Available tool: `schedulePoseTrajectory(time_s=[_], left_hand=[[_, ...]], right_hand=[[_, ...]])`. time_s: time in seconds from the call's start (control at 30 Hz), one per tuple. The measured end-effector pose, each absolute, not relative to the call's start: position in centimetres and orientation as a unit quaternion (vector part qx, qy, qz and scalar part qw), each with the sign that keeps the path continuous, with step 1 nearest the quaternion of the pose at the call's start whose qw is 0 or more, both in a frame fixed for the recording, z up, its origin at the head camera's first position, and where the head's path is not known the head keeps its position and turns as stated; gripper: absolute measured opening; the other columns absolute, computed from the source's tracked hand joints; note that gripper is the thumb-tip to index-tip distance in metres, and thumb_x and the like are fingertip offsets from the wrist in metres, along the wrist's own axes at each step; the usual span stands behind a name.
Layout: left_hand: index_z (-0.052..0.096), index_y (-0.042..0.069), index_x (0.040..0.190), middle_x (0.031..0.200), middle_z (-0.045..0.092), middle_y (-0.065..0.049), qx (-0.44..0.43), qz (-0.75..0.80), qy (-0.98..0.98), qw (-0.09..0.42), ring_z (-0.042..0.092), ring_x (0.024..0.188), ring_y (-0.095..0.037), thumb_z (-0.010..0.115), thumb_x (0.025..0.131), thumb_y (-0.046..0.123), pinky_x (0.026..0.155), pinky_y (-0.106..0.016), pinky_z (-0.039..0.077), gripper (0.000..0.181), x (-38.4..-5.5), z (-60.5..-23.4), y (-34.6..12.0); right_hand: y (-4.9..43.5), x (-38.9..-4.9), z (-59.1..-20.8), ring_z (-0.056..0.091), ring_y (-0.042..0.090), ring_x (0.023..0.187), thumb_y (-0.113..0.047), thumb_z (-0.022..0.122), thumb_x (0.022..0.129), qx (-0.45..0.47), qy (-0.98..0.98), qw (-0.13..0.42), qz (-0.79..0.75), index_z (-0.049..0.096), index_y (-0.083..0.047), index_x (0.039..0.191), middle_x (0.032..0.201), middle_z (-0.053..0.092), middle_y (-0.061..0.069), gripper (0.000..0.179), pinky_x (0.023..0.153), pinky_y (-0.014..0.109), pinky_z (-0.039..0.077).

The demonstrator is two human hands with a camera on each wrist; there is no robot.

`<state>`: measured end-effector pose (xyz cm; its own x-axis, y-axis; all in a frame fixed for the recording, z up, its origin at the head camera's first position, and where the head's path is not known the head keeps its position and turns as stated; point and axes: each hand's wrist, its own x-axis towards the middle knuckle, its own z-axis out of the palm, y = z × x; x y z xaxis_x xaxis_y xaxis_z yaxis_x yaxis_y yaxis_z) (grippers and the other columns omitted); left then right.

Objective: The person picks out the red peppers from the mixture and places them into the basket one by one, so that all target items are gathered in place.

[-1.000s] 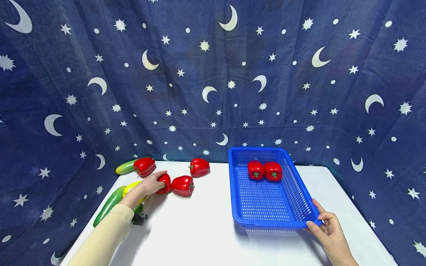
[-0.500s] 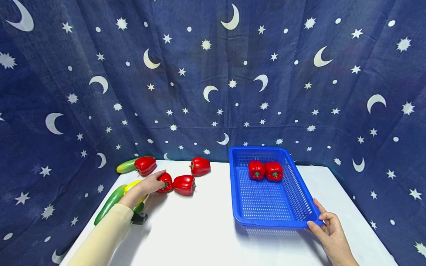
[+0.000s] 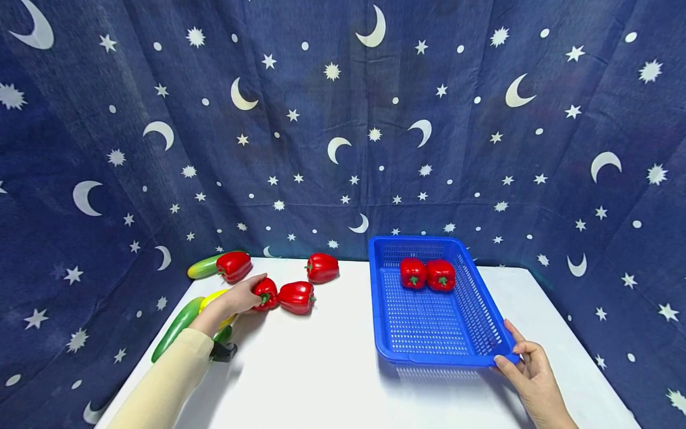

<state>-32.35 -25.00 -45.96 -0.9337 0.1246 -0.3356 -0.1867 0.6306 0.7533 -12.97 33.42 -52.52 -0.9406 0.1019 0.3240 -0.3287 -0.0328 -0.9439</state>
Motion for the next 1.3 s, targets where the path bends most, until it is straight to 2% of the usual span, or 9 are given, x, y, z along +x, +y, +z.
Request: schedulePoseTrajectory(time_s=[0.4, 0.67, 1.07, 1.3], left_hand=[[0.028, 0.004, 0.160, 0.147, 0.035, -0.032, -0.021, 0.460, 0.870, 0.177, 0.045, 0.118, -0.044, 0.053, 0.084, -0.015, 0.090, -0.048, 0.058, 0.082, -32.3, -46.0, -24.9], [0.027, 0.006, 0.161, 0.151, 0.031, -0.033, -0.035, 0.463, 0.867, 0.181, 0.044, 0.123, -0.045, 0.052, 0.086, -0.014, 0.092, -0.050, 0.057, 0.082, -32.6, -46.3, -24.9], [0.028, 0.004, 0.160, 0.148, 0.034, -0.033, -0.026, 0.472, 0.866, 0.165, 0.044, 0.122, -0.046, 0.053, 0.086, -0.013, 0.093, -0.051, 0.056, 0.079, -32.3, -45.1, -25.3], [0.026, 0.006, 0.161, 0.152, 0.030, -0.035, -0.007, 0.497, 0.856, 0.142, 0.052, 0.117, -0.046, 0.051, 0.088, -0.009, 0.089, -0.051, 0.058, 0.079, -32.3, -44.6, -25.9]], right_hand=[[33.4, -13.0, -52.6, 0.054, -0.002, 0.123, 0.010, 0.055, 0.100, 0.075, -0.687, 0.147, 0.708, 0.038, -0.009, 0.114, 0.166, 0.027, -0.001, 0.030, 0.088, 0.025, 0.057], [33.4, -12.9, -52.6, 0.055, 0.000, 0.123, 0.012, 0.053, 0.100, 0.082, -0.679, 0.150, 0.714, 0.038, -0.009, 0.113, 0.163, 0.032, -0.005, 0.029, 0.088, 0.026, 0.057], [33.4, -13.1, -52.4, 0.054, -0.003, 0.123, 0.009, 0.054, 0.101, 0.069, -0.686, 0.143, 0.710, 0.037, -0.009, 0.115, 0.167, 0.025, 0.000, 0.028, 0.088, 0.026, 0.057], [33.4, -13.1, -52.3, 0.052, -0.005, 0.123, 0.007, 0.055, 0.102, 0.060, -0.693, 0.140, 0.704, 0.036, -0.009, 0.117, 0.169, 0.021, 0.002, 0.029, 0.088, 0.024, 0.056]])
